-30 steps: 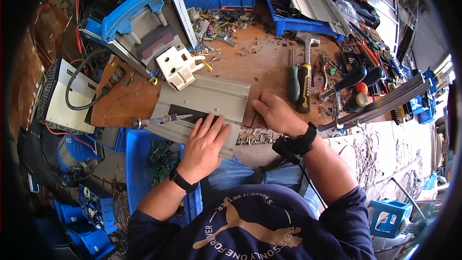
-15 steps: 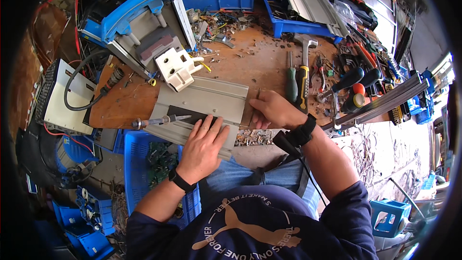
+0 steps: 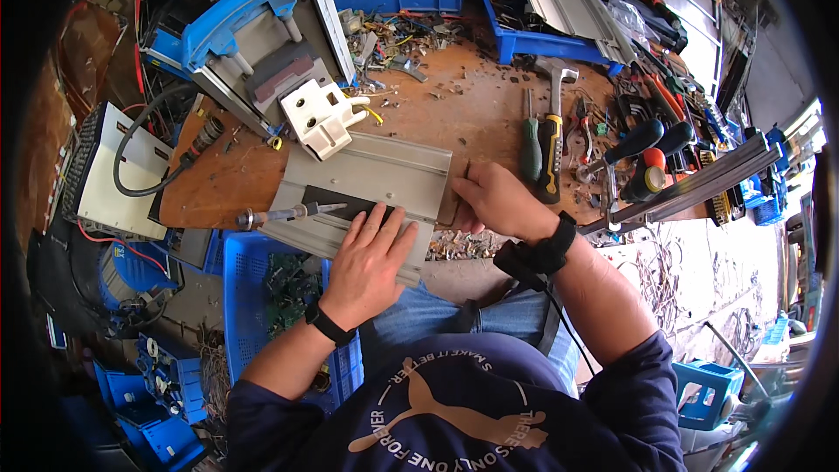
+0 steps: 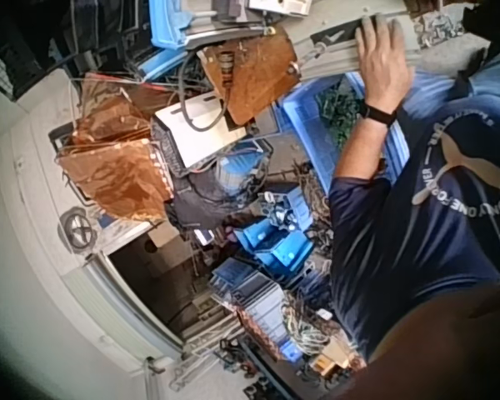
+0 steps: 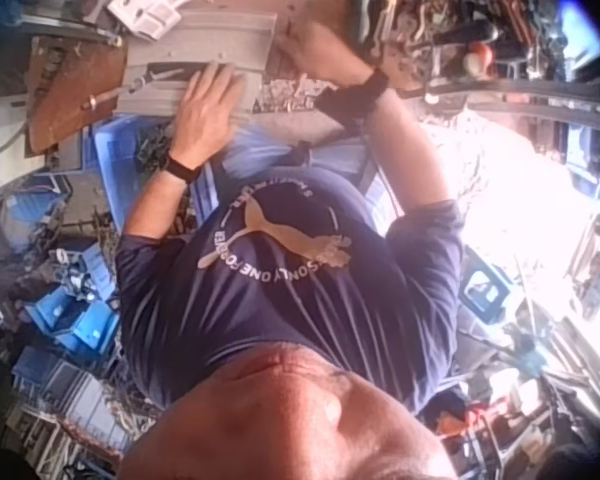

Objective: The person assembles a metal housing by inserting a long metal rod into a slot and securing it with a small cylindrical pin. They use a hammer to tap the pin into place and then inspect the assembled unit by rotating it and checking the fit of the components.

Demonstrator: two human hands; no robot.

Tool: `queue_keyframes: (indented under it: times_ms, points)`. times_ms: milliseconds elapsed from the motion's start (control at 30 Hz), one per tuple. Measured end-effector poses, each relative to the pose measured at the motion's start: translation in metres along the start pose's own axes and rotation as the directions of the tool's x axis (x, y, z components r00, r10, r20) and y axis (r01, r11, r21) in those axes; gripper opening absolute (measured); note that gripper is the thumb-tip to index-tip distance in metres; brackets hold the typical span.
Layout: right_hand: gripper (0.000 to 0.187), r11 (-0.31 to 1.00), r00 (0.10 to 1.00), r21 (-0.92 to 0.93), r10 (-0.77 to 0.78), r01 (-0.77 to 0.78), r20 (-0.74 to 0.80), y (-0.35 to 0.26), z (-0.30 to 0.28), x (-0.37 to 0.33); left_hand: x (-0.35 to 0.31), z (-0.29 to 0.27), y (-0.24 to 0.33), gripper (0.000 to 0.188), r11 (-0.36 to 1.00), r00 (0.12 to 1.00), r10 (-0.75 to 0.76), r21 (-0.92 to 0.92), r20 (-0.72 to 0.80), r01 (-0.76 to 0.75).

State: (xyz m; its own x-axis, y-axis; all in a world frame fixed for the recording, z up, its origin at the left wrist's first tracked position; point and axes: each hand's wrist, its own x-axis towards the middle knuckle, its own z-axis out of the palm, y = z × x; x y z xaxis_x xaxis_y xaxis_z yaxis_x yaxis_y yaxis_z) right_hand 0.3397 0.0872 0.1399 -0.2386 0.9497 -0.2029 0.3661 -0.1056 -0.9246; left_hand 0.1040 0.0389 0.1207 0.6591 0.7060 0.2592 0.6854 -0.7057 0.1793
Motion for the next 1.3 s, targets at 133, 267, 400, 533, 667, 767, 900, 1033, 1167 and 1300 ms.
queue_keyframes:
  times_ms: [133, 267, 400, 533, 667, 767, 900, 1033, 1167, 1300]
  points:
    - [0.026, 0.998, 0.998, 0.056, 0.016, -0.019, 0.057, -0.006, -0.004, 0.001, 0.002, 0.000, 0.000, 0.066, 1.000, 1.000, 0.010, 0.007, 0.001, -0.010]
    - [0.016, 0.999, 0.993, 0.028, -0.031, 0.028, 0.117, -0.008, -0.005, -0.001, 0.002, 0.003, -0.004, 0.064, 0.998, 0.999, 0.048, 0.035, -0.023, -0.047]
    - [0.011, 0.998, 0.971, -0.050, -0.020, 0.032, 0.237, -0.014, -0.017, 0.008, 0.002, 0.003, -0.010, 0.061, 0.992, 0.993, 0.113, 0.070, -0.041, -0.110]
    - [0.013, 0.996, 0.951, -0.083, 0.046, -0.022, 0.306, -0.022, -0.020, 0.011, 0.003, 0.001, -0.013, 0.060, 0.984, 0.987, 0.156, 0.096, -0.043, -0.151]
    - [0.013, 0.988, 0.966, -0.147, -0.003, 0.042, 0.260, -0.017, -0.016, 0.009, 0.006, -0.004, -0.015, 0.062, 0.976, 0.981, 0.191, 0.106, -0.013, -0.189]
    - [0.014, 0.964, 0.977, -0.241, -0.063, 0.112, 0.202, -0.021, -0.010, 0.004, 0.004, -0.005, -0.017, 0.064, 0.973, 0.979, 0.205, 0.110, 0.016, -0.205]
    - [0.013, 0.942, 0.981, -0.284, -0.149, 0.180, 0.127, -0.022, -0.002, -0.006, 0.004, -0.010, -0.019, 0.065, 0.959, 0.968, 0.247, 0.136, 0.041, -0.250]
    - [0.013, 0.875, 0.965, -0.408, -0.252, 0.260, 0.075, -0.016, 0.005, -0.009, -0.001, -0.005, -0.020, 0.065, 0.966, 0.973, 0.232, 0.112, 0.015, -0.232]
    - [0.011, 0.812, 0.954, -0.505, -0.280, 0.294, 0.106, -0.018, 0.009, -0.013, -0.002, -0.003, -0.021, 0.062, 0.962, 0.970, 0.242, 0.130, 0.003, -0.240]
    - [0.014, 0.588, 0.904, -0.708, -0.388, 0.392, 0.179, -0.024, 0.015, -0.025, 0.023, -0.013, -0.021, 0.059, 0.960, 0.968, 0.233, 0.138, 0.089, -0.244]
